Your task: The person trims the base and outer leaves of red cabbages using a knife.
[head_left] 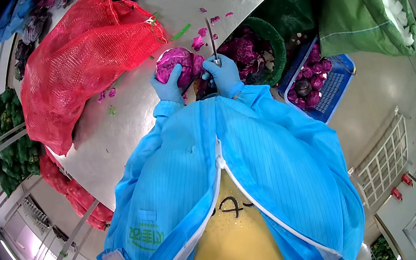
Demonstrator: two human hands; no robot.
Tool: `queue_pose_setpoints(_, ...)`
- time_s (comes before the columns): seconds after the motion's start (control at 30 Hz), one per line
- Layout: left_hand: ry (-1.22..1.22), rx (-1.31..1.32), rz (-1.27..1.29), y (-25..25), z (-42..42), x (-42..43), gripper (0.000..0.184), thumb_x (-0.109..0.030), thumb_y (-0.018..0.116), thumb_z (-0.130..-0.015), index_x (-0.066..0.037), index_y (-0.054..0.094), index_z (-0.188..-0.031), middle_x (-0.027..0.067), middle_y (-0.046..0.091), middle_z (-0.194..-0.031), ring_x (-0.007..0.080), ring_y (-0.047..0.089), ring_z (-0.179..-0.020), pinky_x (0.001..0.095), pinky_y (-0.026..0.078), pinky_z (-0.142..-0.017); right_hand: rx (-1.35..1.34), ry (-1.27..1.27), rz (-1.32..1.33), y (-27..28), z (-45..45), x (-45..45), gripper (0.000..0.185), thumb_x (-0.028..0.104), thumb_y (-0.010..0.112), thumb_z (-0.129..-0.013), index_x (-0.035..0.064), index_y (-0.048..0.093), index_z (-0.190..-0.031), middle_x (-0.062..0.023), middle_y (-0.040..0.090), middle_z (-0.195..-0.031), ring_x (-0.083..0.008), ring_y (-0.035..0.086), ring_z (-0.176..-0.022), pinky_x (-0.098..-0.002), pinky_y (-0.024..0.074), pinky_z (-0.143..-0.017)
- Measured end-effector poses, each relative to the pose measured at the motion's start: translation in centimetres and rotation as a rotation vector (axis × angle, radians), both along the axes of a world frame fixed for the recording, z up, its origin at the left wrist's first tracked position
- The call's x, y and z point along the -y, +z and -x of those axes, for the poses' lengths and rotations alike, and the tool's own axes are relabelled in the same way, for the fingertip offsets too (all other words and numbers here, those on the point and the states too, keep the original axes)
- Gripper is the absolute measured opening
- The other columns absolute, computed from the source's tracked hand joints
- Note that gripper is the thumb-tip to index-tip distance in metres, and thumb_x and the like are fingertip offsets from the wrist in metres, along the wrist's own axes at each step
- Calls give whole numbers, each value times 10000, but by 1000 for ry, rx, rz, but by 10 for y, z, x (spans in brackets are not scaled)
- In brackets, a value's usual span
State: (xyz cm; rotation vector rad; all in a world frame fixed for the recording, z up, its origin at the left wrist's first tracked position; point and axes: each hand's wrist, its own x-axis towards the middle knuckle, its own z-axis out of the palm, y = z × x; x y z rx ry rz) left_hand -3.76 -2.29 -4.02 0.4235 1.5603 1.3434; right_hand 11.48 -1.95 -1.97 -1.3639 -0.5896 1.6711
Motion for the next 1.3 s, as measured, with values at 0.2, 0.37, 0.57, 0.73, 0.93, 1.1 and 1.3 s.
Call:
queue_pose_setpoints(0.2, -184, 467, 23, -3, 11, -3, 705, -341, 741, -749, -83, 415, -1318, 143, 509, -1270, 295, 529, -1148, 476, 484, -922, -74, 1, 22, 15, -22, 3, 152, 189, 652, -832, 67, 576, -880, -19, 590, -641, -101, 572, -554, -224, 407, -476)
queue_pose_setpoints(0.37, -372, 522, 95, 16, 10, 0, 757, -580, 565, -804, -135, 369, -1384, 114, 449, -1368, 329, 467, -1231, 555, 389, -1016, -175, 176, 22, 22, -78, -5, 134, 207, 672, -822, 112, 586, -861, 27, 571, -641, -62, 532, -551, -199, 379, -491)
queue_pose_setpoints(0.57, -383, 914, 241, 27, 12, -3, 772, -635, 522, -784, -192, 363, -1397, 124, 394, -1417, 357, 405, -1280, 587, 349, -1025, 1, 242, 12, -12, -150, -23, 108, 191, 677, -810, 106, 615, -836, 27, 595, -667, -58, 551, -544, -196, 387, -475)
queue_pose_setpoints(0.73, -451, 1057, 245, 27, 9, -5, 801, -644, 513, -779, -180, 342, -1409, 138, 373, -1428, 371, 387, -1290, 602, 326, -1036, 654, 319, -57, -68, -168, -18, 290, 301, 698, -800, 62, 670, -962, -86, 677, -816, -187, 643, -688, -291, 482, -598)
queue_pose_setpoints(0.93, -428, 1010, 341, 37, -3, -11, 817, -648, 506, -782, -175, 318, -1421, 143, 368, -1427, 359, 371, -1303, 584, 309, -1059, 60, 66, -308, -19, -72, 1, 594, 321, 779, -742, 42, 575, -1225, -111, 646, -1051, -172, 619, -930, -303, 489, -839)
queue_pose_setpoints(1.1, -400, 979, 282, 38, -11, -11, 825, -657, 506, -783, -168, 316, -1420, 139, 370, -1425, 343, 379, -1301, 567, 299, -1073, 605, 216, -587, 2, -58, -3, 647, 378, 774, -675, 55, 577, -1200, -121, 630, -1014, -256, 630, -934, -350, 504, -821)
queue_pose_setpoints(1.3, -364, 1012, 308, 26, -7, -12, 805, -622, 543, -785, -148, 340, -1402, 143, 393, -1406, 332, 402, -1284, 551, 321, -1064, 878, 339, -562, 17, -56, -6, 539, 329, 695, -699, 85, 591, -1168, -98, 635, -1008, -264, 639, -878, -360, 519, -778)
